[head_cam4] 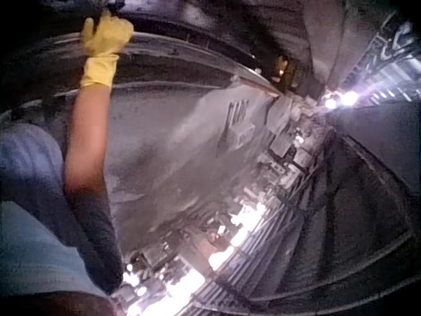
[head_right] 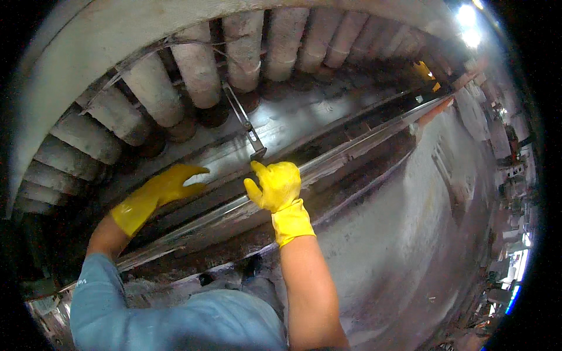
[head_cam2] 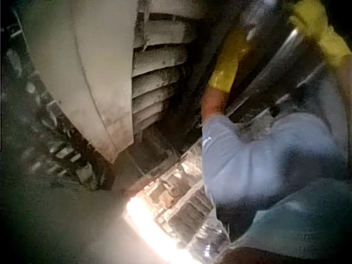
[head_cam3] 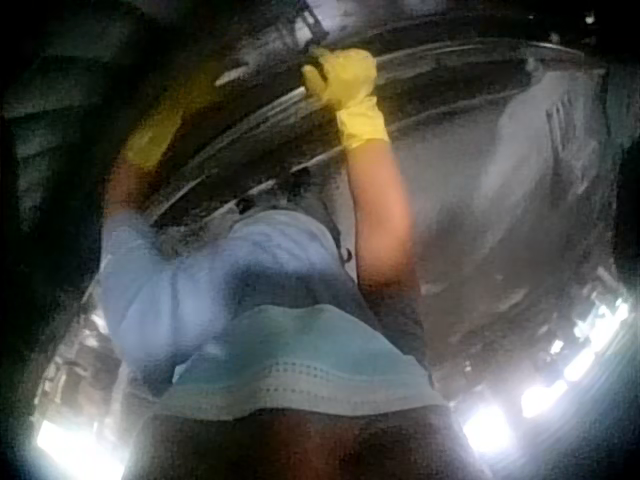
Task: The person operates a large rotating drum conveyor, repeatedly lifting and lowering a metal gate to release small grey blocks into a collection area. They then pick up a white plastic crate filled with the blocks, shake it to settle the contents, and place it on a stack of other crates.
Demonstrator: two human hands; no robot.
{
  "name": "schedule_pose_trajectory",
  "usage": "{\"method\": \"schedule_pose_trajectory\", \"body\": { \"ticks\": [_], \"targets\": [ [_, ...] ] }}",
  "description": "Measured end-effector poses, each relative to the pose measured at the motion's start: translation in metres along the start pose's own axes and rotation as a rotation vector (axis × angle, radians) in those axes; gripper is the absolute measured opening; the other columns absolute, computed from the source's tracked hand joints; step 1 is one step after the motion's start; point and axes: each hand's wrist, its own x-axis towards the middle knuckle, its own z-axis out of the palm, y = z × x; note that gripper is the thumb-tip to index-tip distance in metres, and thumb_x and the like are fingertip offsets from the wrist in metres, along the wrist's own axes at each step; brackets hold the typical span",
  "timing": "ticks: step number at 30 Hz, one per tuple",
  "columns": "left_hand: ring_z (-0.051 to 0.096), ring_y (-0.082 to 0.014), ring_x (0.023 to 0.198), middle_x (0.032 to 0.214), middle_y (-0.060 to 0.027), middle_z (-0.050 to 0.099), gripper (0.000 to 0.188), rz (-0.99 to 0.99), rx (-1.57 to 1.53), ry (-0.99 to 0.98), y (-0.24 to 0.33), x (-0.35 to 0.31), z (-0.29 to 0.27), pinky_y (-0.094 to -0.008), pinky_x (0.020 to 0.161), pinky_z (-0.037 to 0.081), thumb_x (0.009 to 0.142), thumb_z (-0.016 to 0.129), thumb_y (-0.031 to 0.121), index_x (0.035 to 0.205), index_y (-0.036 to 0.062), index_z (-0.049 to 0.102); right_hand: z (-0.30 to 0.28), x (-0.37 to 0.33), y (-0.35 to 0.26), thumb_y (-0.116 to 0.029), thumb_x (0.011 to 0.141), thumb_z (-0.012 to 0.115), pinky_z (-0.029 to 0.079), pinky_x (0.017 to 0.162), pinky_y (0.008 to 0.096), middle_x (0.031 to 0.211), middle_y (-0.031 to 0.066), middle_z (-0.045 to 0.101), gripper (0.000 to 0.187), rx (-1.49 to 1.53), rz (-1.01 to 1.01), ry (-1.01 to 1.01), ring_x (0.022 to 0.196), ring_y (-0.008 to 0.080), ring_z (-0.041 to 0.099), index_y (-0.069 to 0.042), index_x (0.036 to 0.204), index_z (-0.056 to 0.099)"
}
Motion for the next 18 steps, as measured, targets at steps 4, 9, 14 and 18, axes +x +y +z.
{"method": "schedule_pose_trajectory", "body": {
  "ticks": [4, 9, 14, 18],
  "targets": [
    [0.054, -0.0417, 0.139, 0.153, -0.0219, 0.057, 0.071, -0.015, -0.162, -0.091, 0.049, -0.083, -0.024, -0.0478, 0.117, 0.041, 0.094, 0.072, 0.046, 0.152, 0.0077, 0.056, 0.006, -0.006, 0.005, -0.037, 0.078, 0.08, 0.048, 0.062, 0.0463, 0.067, 0.0073, 0.064, 0.038, 0.022, 0.03, -0.017, 0.062, 0.0317, 0.062, -0.01, 0.105, 0.079],
    [0.055, -0.0442, 0.137, 0.156, -0.023, 0.054, 0.079, -0.173, -0.163, -0.145, 0.09, -0.147, 0.002, -0.0482, 0.116, 0.043, 0.093, 0.074, 0.042, 0.159, 0.0094, 0.046, 0.001, -0.002, 0.002, -0.035, 0.081, 0.078, 0.047, 0.061, 0.0472, 0.069, 0.0082, 0.064, 0.034, -0.025, 0.009, -0.075, 0.063, 0.0328, 0.062, -0.012, 0.106, 0.078],
    [0.061, -0.0442, 0.126, 0.141, -0.0215, 0.063, 0.068, -0.083, 0.142, 0.22, 0.079, -0.143, 0.041, -0.0501, 0.106, 0.05, 0.089, 0.077, 0.032, 0.149, 0.0084, 0.053, 0.004, -0.006, 0.006, -0.035, 0.084, 0.077, 0.045, 0.06, 0.0477, 0.068, 0.0076, 0.062, 0.031, -0.042, -0.052, 0.007, 0.061, 0.033, 0.06, -0.013, 0.106, 0.076],
    [0.061, -0.044, 0.126, 0.144, -0.0203, 0.061, 0.068, -0.115, 0.152, 0.204, 0.074, -0.141, 0.041, -0.0499, 0.105, 0.051, 0.089, 0.077, 0.032, 0.147, 0.0075, 0.054, 0.005, -0.003, 0.004, -0.034, 0.086, 0.076, 0.045, 0.06, 0.0475, 0.066, 0.0073, 0.061, 0.029, -0.006, -0.077, 0.054, 0.06, 0.0324, 0.059, -0.012, 0.105, 0.076]
  ]
}}
